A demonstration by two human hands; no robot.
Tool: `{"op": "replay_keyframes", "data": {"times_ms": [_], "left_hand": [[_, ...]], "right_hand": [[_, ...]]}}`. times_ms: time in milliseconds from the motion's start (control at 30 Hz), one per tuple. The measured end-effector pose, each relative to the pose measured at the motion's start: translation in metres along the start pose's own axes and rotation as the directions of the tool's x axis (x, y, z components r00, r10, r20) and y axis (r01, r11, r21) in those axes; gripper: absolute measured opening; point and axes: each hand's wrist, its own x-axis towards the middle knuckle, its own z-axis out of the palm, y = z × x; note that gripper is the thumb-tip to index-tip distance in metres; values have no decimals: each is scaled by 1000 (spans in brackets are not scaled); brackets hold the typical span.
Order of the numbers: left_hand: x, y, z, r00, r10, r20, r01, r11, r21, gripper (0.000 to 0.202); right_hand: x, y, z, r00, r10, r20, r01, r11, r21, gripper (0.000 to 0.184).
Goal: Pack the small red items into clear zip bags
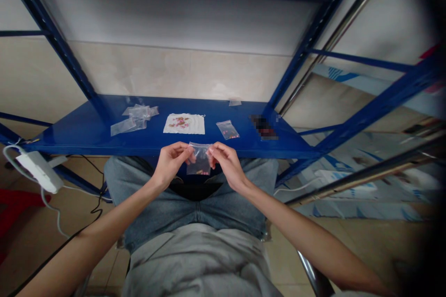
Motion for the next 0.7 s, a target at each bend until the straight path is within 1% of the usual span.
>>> {"op": "replay_keyframes", "data": {"times_ms": [267,400,567,700], "left_hand": [[0,2,0,999,25,-28,-25,999,-23,26],[-3,3,1,998,42,-46,-45,996,-73,22],[-6,4,1,999,38,-23,-41,989,-145,18],[-6,3,2,999,37,-26,-41,990,-137,18]], "right_hand": [[-2,-6,0,999,-31,43,32,999,-21,27],[-2,-8,-1,998,-42,45,42,999,14,25],[0,-7,-2,998,-36,53,31,996,80,23],[-2,-8,-1,998,-33,63,26,995,96,22]]}}
